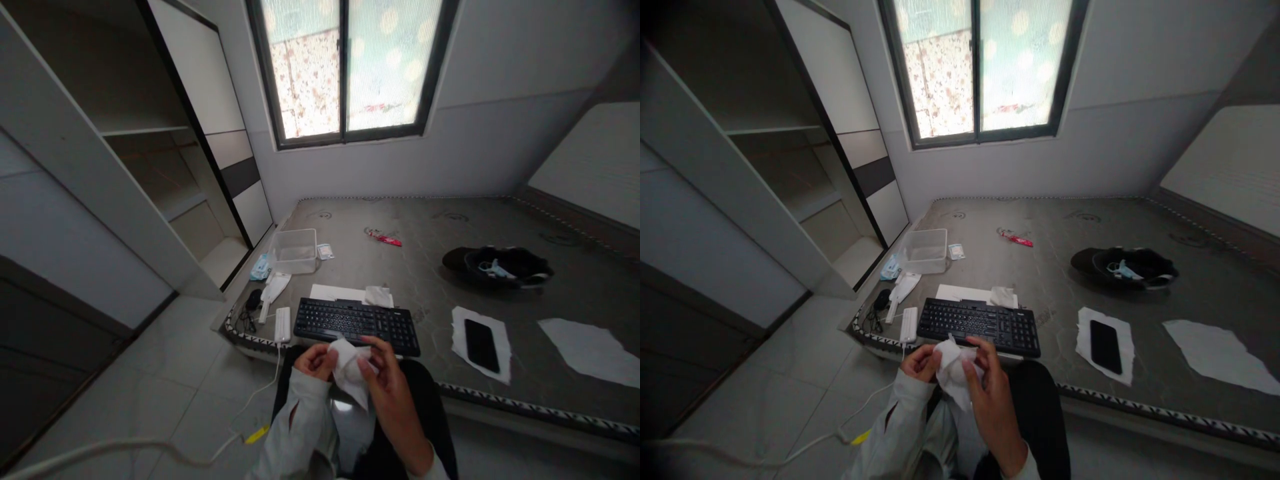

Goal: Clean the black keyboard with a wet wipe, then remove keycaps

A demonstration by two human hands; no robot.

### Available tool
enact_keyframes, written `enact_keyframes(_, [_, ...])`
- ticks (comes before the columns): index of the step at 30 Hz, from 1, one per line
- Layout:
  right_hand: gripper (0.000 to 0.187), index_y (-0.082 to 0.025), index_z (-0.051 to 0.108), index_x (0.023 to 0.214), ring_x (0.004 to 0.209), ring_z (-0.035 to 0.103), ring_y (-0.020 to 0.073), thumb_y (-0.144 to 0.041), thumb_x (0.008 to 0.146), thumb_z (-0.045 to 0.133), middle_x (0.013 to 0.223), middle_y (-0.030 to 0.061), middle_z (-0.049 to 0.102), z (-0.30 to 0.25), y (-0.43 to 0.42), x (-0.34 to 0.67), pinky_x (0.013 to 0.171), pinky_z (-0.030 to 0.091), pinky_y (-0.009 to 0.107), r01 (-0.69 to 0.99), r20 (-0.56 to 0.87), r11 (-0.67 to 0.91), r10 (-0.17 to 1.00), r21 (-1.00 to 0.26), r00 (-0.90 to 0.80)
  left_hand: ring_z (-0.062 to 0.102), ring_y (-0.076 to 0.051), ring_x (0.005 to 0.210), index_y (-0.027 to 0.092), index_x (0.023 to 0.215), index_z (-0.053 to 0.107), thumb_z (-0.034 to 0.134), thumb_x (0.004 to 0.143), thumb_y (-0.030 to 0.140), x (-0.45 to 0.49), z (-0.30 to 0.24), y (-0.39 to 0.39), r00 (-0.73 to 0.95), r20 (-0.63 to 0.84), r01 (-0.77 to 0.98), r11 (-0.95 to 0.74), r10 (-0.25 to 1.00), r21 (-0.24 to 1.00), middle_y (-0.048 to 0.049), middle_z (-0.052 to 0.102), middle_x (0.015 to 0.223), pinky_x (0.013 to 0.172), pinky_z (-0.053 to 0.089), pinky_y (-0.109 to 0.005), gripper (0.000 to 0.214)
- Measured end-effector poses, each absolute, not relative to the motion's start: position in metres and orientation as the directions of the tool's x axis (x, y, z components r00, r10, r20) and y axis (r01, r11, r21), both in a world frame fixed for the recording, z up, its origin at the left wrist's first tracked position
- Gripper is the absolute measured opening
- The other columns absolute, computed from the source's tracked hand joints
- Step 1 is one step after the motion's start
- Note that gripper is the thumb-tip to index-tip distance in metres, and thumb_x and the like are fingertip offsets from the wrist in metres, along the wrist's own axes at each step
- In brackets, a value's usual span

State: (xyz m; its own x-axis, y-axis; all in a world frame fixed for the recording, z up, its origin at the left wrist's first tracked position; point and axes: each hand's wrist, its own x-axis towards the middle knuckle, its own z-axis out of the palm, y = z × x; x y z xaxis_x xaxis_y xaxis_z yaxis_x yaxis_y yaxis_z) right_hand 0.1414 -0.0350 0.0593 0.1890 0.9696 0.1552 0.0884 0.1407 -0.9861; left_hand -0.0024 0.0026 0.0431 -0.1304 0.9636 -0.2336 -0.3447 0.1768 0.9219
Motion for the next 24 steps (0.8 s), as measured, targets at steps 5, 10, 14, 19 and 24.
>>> enact_keyframes(5, [0.024, -0.021, 0.067, 0.088, 0.080, 0.067, 0.0191, -0.041, 0.094, 0.055, 0.087, 0.0051, 0.071, 0.061, -0.037, 0.137, 0.073, 0.054, 0.025, 0.265, 0.250, 0.206, 0.958, -0.942, 0.142, 0.060, -0.011, 0.047, 0.012, 0.069, 0.074, 0.087, 0.047, 0.064, 0.001, 0.047, -0.001, -0.195, -0.208, -0.267, 0.152, 0.959, 0.952, -0.0044, 0.072, 0.057, 0.047, 0.047, -0.019, 0.058])
enact_keyframes(10, [0.020, -0.024, 0.073, 0.094, 0.090, 0.067, 0.0233, -0.040, 0.090, 0.062, 0.096, 0.0067, 0.073, 0.061, -0.038, 0.137, 0.082, 0.053, 0.030, 0.388, 0.319, 0.242, 0.936, -0.889, 0.147, 0.064, -0.015, 0.054, 0.013, 0.069, 0.076, 0.082, 0.054, 0.066, 0.001, 0.043, -0.005, -0.204, -0.127, -0.102, 0.108, 0.971, 0.989, -0.0064, 0.074, 0.062, 0.053, 0.051, -0.021, 0.055])
enact_keyframes(14, [0.014, -0.026, 0.074, 0.092, 0.089, 0.067, 0.0239, -0.037, 0.086, 0.068, 0.094, 0.0056, 0.073, 0.058, -0.037, 0.137, 0.081, 0.054, 0.032, 0.403, 0.306, 0.226, 0.941, -0.887, 0.144, 0.066, -0.017, 0.059, 0.014, 0.073, 0.077, 0.080, 0.062, 0.061, -0.002, 0.043, -0.008, -0.193, -0.090, -0.050, 0.082, 0.977, 0.995, -0.0064, 0.075, 0.067, 0.056, 0.051, -0.023, 0.049])
enact_keyframes(19, [0.013, -0.027, 0.075, 0.093, 0.091, 0.068, 0.0242, -0.034, 0.083, 0.072, 0.098, 0.0054, 0.074, 0.056, -0.037, 0.137, 0.078, 0.056, 0.031, 0.386, 0.284, 0.213, 0.949, -0.898, 0.137, 0.067, -0.017, 0.062, 0.015, 0.077, 0.078, 0.078, 0.072, 0.051, -0.002, 0.056, -0.013, -0.129, -0.076, -0.009, 0.075, 0.989, 0.997, -0.0056, 0.076, 0.071, 0.060, 0.051, -0.024, 0.037])
enact_keyframes(24, [0.018, -0.025, 0.076, 0.094, 0.089, 0.069, 0.0235, -0.039, 0.083, 0.072, 0.096, 0.0052, 0.075, 0.058, -0.037, 0.138, 0.081, 0.055, 0.031, 0.263, 0.220, 0.183, 0.968, -0.947, 0.120, 0.065, -0.017, 0.065, 0.014, 0.076, 0.076, 0.077, 0.070, 0.057, 0.000, 0.056, -0.014, -0.134, -0.099, -0.026, 0.096, 0.986, 0.995, -0.0060, 0.075, 0.072, 0.062, 0.051, -0.024, 0.043])
